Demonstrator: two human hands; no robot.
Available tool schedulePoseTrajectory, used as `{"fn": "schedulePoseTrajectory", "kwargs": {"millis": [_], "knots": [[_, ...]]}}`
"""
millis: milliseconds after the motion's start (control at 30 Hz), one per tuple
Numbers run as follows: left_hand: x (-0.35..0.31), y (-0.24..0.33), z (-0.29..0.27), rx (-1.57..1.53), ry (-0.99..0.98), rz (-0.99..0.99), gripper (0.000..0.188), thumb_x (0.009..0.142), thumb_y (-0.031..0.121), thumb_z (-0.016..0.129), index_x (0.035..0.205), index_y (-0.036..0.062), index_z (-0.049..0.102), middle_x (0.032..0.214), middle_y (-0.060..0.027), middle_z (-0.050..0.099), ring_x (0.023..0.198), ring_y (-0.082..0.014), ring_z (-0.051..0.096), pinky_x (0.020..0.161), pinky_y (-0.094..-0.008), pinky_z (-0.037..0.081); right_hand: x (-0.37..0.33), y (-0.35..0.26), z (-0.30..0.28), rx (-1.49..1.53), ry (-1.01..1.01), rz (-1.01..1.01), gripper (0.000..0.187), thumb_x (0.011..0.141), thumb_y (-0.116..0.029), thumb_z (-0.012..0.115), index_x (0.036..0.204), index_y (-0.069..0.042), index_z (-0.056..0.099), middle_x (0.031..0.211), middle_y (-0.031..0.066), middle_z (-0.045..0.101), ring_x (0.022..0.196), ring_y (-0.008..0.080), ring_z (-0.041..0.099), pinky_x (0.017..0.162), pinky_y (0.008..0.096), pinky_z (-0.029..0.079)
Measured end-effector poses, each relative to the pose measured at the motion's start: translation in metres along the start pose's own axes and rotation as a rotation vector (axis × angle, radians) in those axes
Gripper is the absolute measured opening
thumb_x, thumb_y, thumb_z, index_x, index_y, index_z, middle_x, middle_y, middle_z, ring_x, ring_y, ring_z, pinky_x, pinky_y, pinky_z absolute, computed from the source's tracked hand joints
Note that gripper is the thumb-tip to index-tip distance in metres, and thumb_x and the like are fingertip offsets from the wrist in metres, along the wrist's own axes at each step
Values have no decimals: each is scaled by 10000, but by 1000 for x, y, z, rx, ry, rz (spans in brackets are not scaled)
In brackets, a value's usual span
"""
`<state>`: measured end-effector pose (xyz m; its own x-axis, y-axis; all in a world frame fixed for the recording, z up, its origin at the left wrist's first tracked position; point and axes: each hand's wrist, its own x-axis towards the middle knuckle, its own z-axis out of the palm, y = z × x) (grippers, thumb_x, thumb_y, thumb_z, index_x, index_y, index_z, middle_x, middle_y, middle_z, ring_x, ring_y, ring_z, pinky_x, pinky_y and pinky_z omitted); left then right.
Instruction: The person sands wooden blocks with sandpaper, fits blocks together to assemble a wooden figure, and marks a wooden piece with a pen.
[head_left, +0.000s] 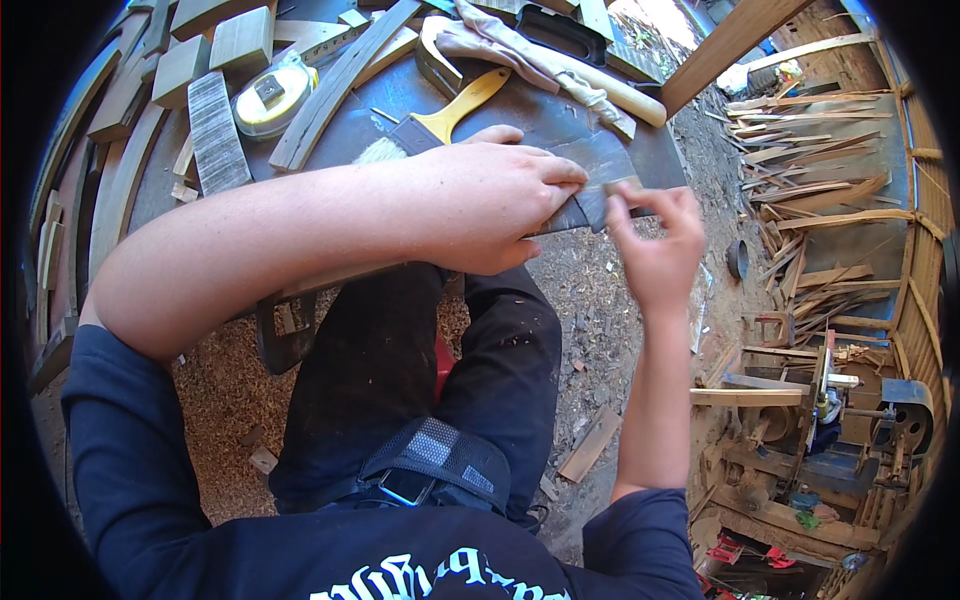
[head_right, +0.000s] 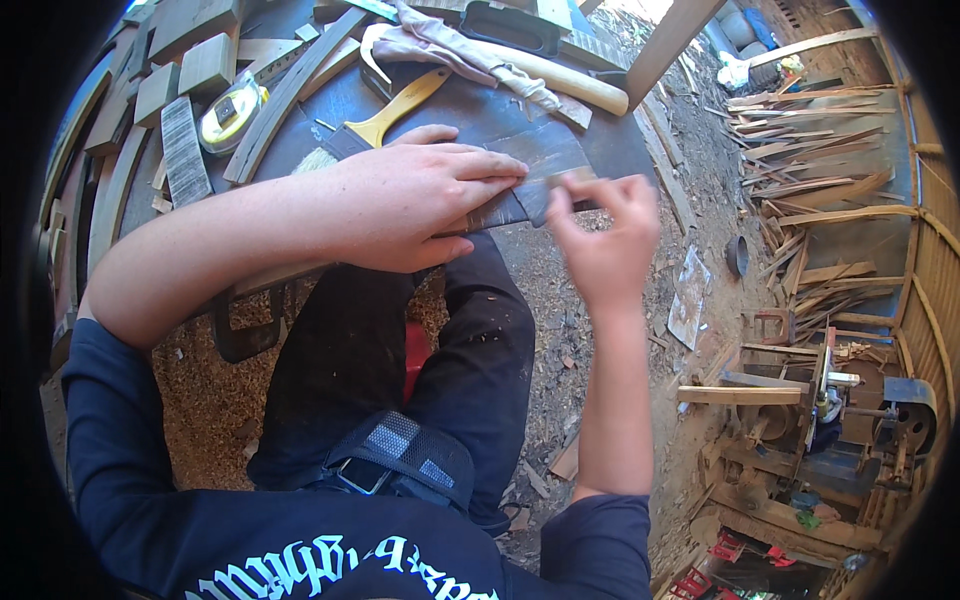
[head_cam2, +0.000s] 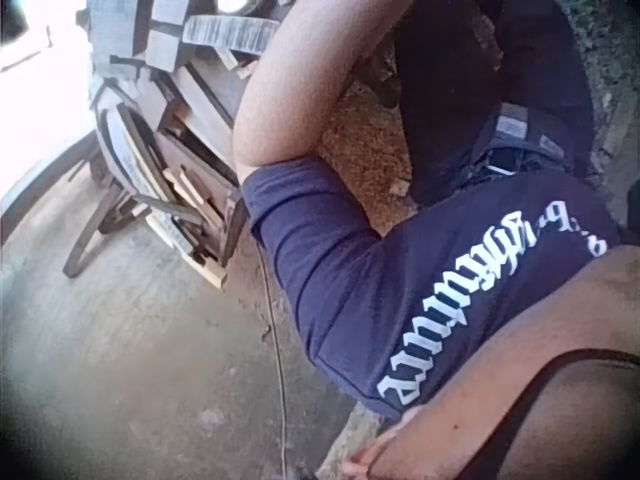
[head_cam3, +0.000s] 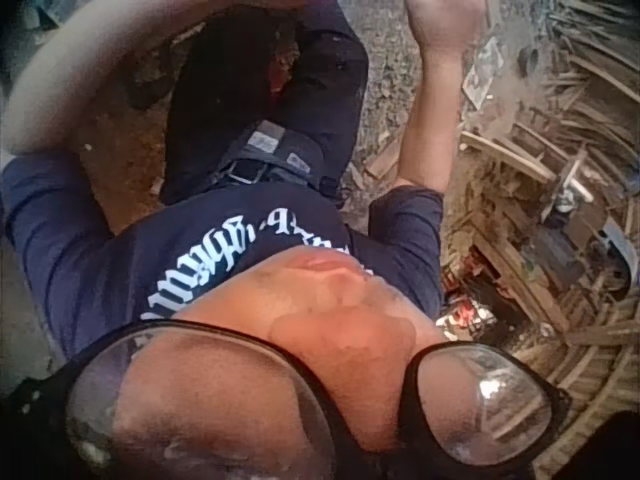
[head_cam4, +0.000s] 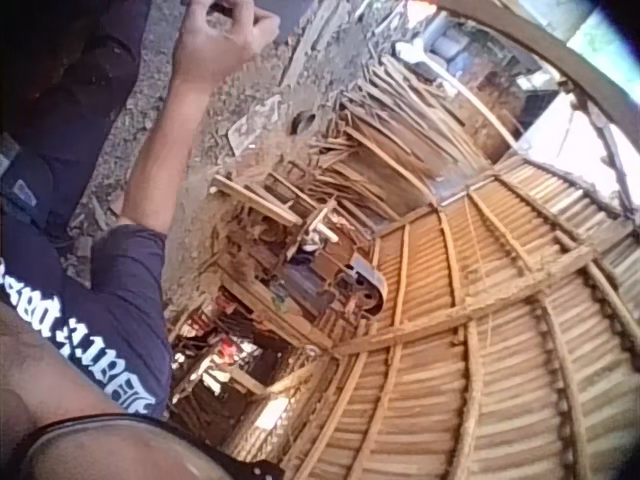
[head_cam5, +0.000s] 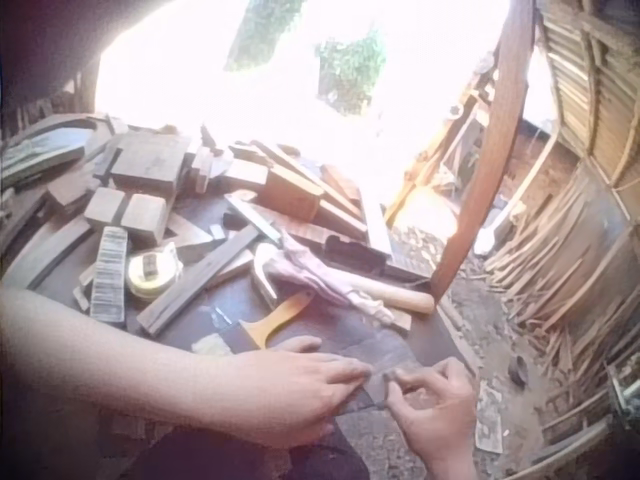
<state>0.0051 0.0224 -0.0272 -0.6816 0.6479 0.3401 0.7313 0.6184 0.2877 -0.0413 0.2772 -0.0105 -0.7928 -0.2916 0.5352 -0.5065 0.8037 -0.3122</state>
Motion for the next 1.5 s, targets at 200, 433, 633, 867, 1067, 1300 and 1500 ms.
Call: {"fn": "schedulePoseTrajectory", "kwargs": {"millis": [200,433,633,867,1067,1300,1500], "knots": [[5,1,-6,-14,-12,31,575,888,191,713,1391,-64,594,1497,-162,561,1358,-275,560,1162,-478,377,17,16,-13,76,-73,81,196,738,-133,879,917,-89,812,886,86,639,868,231,656,761,353,525],[2,-1,-9,-46,6,26,555,880,186,708,1358,-79,611,1513,-175,547,1369,-283,553,1183,-473,365,20,14,-11,120,-171,-101,188,766,-132,873,935,-77,813,857,70,630,806,184,638,734,316,511],[-2,-2,-11,-46,-71,-10,566,882,183,702,1374,-78,602,1527,-170,536,1390,-281,533,1188,-466,358,7,-13,-6,250,-260,-252,156,776,-140,859,911,-78,811,842,70,639,784,191,647,749,332,545],[-3,-2,-10,-12,-95,-24,556,889,184,684,1380,-64,604,1526,-162,536,1389,-277,532,1192,-484,351,8,-12,-3,244,-280,-257,191,757,-147,866,925,-73,813,851,69,641,761,180,635,733,316,530],[3,0,-10,-15,-48,-12,567,887,188,683,1394,-50,597,1524,-163,536,1389,-277,531,1198,-496,343,41,1,-26,121,-329,82,212,722,-161,860,904,-68,806,885,91,641,805,209,649,758,333,539],[1,3,-12,-2,-72,-5,580,883,183,684,1402,-53,583,1541,-159,519,1395,-274,525,1198,-496,340,54,-16,-31,44,-437,74,242,746,-183,839,947,-49,826,943,158,706,743,221,703,728,324,579],[-1,0,-10,-3,-69,-26,566,880,178,678,1386,-60,591,1531,-155,527,1394,-269,525,1193,-496,345,54,-33,-32,54,-580,6,196,768,-185,832,912,-52,834,901,127,711,725,191,694,704,310,567]]}}
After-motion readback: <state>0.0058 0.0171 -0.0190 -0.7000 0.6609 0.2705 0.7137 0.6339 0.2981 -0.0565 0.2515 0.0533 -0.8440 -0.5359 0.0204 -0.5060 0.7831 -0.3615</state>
